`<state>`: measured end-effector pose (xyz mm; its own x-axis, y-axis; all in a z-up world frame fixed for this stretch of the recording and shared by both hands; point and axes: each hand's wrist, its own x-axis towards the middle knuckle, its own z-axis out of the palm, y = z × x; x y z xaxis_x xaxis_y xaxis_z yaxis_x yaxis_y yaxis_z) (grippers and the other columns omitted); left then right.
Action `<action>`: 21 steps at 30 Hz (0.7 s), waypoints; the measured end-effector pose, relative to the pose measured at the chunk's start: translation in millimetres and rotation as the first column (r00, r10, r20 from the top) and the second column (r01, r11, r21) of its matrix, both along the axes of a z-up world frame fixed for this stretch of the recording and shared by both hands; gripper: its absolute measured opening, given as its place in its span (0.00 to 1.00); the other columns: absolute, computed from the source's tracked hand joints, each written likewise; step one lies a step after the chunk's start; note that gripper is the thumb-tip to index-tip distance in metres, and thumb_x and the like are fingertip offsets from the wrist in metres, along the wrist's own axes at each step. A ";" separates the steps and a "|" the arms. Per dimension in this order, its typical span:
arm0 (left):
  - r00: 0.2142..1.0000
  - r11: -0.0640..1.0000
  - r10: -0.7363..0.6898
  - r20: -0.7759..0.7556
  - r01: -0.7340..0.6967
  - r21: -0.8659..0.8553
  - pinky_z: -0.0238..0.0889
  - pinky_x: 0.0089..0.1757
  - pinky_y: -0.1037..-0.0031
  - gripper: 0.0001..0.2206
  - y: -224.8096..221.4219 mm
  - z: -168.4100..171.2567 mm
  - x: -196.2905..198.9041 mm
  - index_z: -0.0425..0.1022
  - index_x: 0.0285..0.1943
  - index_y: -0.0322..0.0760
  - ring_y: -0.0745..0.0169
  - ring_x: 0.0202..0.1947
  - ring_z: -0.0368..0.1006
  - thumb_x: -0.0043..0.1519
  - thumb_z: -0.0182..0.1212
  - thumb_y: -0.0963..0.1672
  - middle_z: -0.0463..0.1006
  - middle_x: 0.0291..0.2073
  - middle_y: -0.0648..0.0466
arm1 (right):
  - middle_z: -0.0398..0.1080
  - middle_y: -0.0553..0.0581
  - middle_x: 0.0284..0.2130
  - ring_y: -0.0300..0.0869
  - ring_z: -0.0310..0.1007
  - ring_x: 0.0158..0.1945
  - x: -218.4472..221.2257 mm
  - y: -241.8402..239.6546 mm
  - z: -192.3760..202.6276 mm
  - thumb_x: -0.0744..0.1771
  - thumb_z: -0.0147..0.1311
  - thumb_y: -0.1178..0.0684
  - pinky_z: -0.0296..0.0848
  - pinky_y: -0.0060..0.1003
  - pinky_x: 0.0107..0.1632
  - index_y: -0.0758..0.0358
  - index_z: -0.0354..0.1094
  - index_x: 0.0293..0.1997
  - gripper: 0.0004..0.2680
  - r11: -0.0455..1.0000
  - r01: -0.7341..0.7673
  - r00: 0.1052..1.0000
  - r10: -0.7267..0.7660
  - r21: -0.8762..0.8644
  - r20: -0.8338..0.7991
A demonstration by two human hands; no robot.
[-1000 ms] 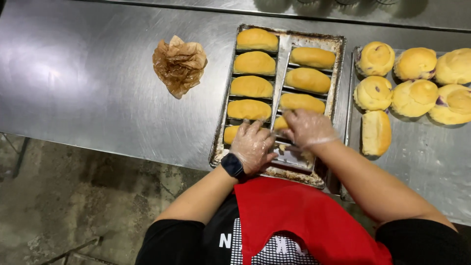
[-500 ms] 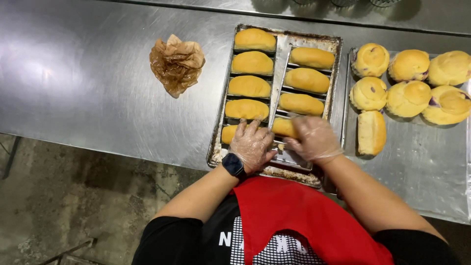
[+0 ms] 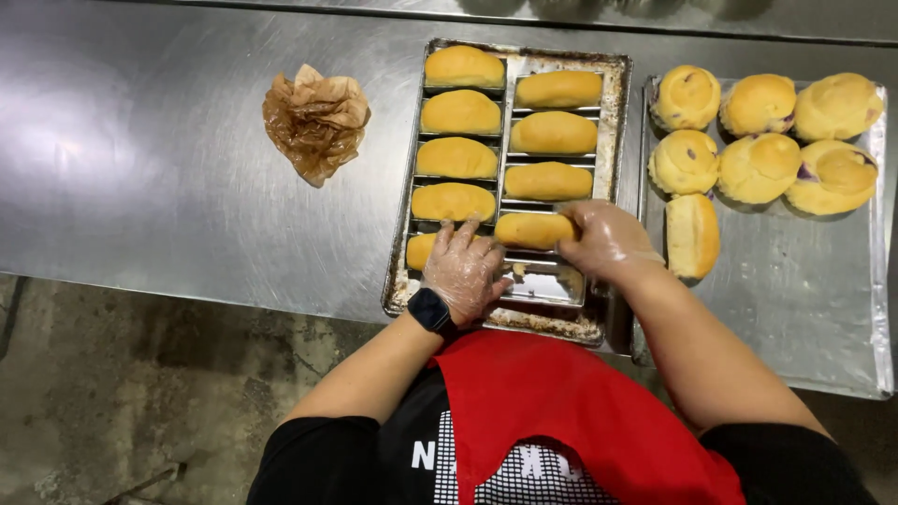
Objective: Unmold baked bread from metal loaf pans onto a cooling tray.
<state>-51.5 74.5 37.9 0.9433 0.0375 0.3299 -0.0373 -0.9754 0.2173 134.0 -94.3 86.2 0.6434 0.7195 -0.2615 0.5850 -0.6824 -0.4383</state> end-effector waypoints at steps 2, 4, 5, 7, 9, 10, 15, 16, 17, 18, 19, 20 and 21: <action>0.999 1.000 0.019 -0.037 -0.019 0.002 0.51 0.62 0.41 0.23 -2.0 6.5 0.0 0.79 0.51 0.40 0.43 0.67 0.62 0.53 0.70 0.54 0.78 0.51 0.51 | 0.75 0.63 0.50 0.54 0.75 0.54 3.8 1.5 -4.7 0.61 0.60 0.49 0.72 0.46 0.58 0.56 0.72 0.58 0.19 0.999 0.026 0.998 -0.027 -0.038 -0.047; 1.000 0.999 0.017 -0.018 -0.017 -0.033 0.51 0.62 0.41 0.25 0.2 2.6 -3.5 0.77 0.55 0.39 0.42 0.68 0.62 0.53 0.71 0.54 0.77 0.53 0.50 | 0.75 0.65 0.50 0.56 0.74 0.55 16.7 -7.9 -19.5 0.61 0.62 0.48 0.72 0.46 0.58 0.57 0.72 0.59 0.20 0.999 -0.039 0.999 0.039 -0.015 -0.006; 1.000 0.997 0.017 -0.008 -0.017 -0.073 0.52 0.62 0.41 0.27 2.6 1.2 -8.2 0.76 0.58 0.38 0.42 0.68 0.61 0.53 0.71 0.53 0.77 0.55 0.49 | 0.75 0.66 0.49 0.57 0.74 0.55 23.0 -8.1 -27.4 0.60 0.64 0.46 0.72 0.47 0.58 0.58 0.71 0.59 0.21 0.994 -0.106 0.994 0.106 0.001 0.027; 0.999 0.992 0.049 0.010 -0.048 -0.116 0.52 0.62 0.42 0.30 16.5 9.0 -19.7 0.73 0.61 0.36 0.41 0.67 0.62 0.52 0.73 0.52 0.75 0.57 0.47 | 0.73 0.67 0.50 0.59 0.72 0.55 11.3 -4.4 -10.4 0.59 0.65 0.47 0.70 0.49 0.56 0.58 0.70 0.60 0.23 0.993 -0.119 0.989 0.117 0.014 0.086; 0.997 0.984 0.077 0.023 -0.072 -0.163 0.53 0.61 0.42 0.34 35.7 21.3 -28.8 0.71 0.65 0.35 0.39 0.67 0.62 0.50 0.74 0.52 0.74 0.59 0.45 | 0.71 0.69 0.50 0.61 0.70 0.54 -5.9 6.0 -0.5 0.58 0.65 0.48 0.69 0.51 0.53 0.58 0.69 0.61 0.25 0.992 -0.127 0.983 0.122 0.024 0.139; 0.989 0.973 0.133 -0.065 -0.142 -0.183 0.54 0.60 0.44 0.38 48.7 30.3 -31.3 0.68 0.67 0.33 0.39 0.65 0.62 0.47 0.76 0.51 0.73 0.59 0.43 | 0.72 0.67 0.49 0.59 0.71 0.54 -16.5 15.5 2.3 0.60 0.64 0.47 0.70 0.50 0.56 0.57 0.70 0.59 0.22 0.984 -0.139 0.980 0.121 0.110 0.158; 0.929 0.935 0.200 -0.312 -0.276 -0.223 0.58 0.57 0.51 0.42 89.9 28.0 -46.9 0.67 0.65 0.32 0.41 0.61 0.66 0.40 0.80 0.48 0.72 0.59 0.43 | 0.71 0.67 0.46 0.61 0.70 0.51 -73.5 80.8 -10.7 0.62 0.64 0.44 0.69 0.52 0.55 0.62 0.64 0.64 0.25 0.869 -0.432 0.902 0.416 0.241 0.117; 0.946 0.941 0.177 -0.273 -0.243 -0.234 0.60 0.57 0.52 0.39 96.8 19.0 -47.2 0.70 0.63 0.33 0.42 0.59 0.67 0.39 0.79 0.48 0.74 0.58 0.45 | 0.71 0.69 0.45 0.62 0.70 0.50 -80.7 90.3 -17.6 0.60 0.66 0.44 0.70 0.53 0.53 0.65 0.63 0.63 0.27 0.830 -0.478 0.876 0.428 0.287 0.222; 0.959 0.945 0.154 -0.239 -0.213 -0.247 0.61 0.56 0.54 0.37 102.0 8.9 -49.5 0.73 0.60 0.35 0.43 0.58 0.68 0.39 0.79 0.48 0.76 0.57 0.47 | 0.70 0.71 0.44 0.62 0.70 0.48 -89.7 98.5 -25.6 0.59 0.67 0.45 0.70 0.53 0.52 0.69 0.63 0.62 0.28 0.786 -0.526 0.843 0.433 0.325 0.319; 0.958 0.944 0.157 -0.240 -0.217 -0.249 0.61 0.56 0.54 0.37 104.3 2.9 -51.2 0.73 0.60 0.35 0.43 0.58 0.68 0.39 0.79 0.48 0.76 0.57 0.47 | 0.70 0.71 0.44 0.62 0.70 0.48 -91.9 99.9 -27.9 0.59 0.67 0.45 0.70 0.53 0.52 0.69 0.63 0.62 0.28 0.784 -0.529 0.842 0.436 0.324 0.318; 0.972 0.948 0.139 -0.188 -0.185 -0.259 0.62 0.56 0.55 0.35 108.0 -2.8 -52.2 0.75 0.59 0.35 0.44 0.57 0.70 0.39 0.79 0.48 0.77 0.56 0.48 | 0.71 0.68 0.41 0.61 0.70 0.46 -93.4 102.8 -29.9 0.58 0.67 0.45 0.71 0.53 0.50 0.67 0.64 0.60 0.27 0.799 -0.539 0.827 0.443 0.265 0.347; 0.983 0.952 0.120 -0.136 -0.153 -0.267 0.63 0.56 0.56 0.33 112.2 -8.5 -53.2 0.77 0.57 0.36 0.45 0.56 0.71 0.40 0.79 0.48 0.79 0.54 0.48 | 0.71 0.65 0.38 0.59 0.71 0.44 -94.7 106.1 -31.9 0.58 0.67 0.44 0.71 0.53 0.47 0.65 0.65 0.58 0.26 0.812 -0.547 0.810 0.451 0.205 0.376; 0.983 0.950 0.125 -0.137 -0.158 -0.269 0.63 0.56 0.56 0.33 111.9 -9.8 -54.0 0.77 0.57 0.36 0.45 0.56 0.71 0.40 0.79 0.48 0.79 0.54 0.48 | 0.71 0.65 0.38 0.59 0.71 0.44 -95.6 103.5 -37.7 0.58 0.67 0.44 0.71 0.53 0.47 0.65 0.65 0.58 0.26 0.810 -0.550 0.808 0.456 0.203 0.374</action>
<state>-105.5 186.4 28.0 0.9528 0.2477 0.1754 0.1386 -0.8692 0.4747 38.4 9.2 48.5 0.1787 0.9724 0.1497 0.9405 -0.1242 -0.3162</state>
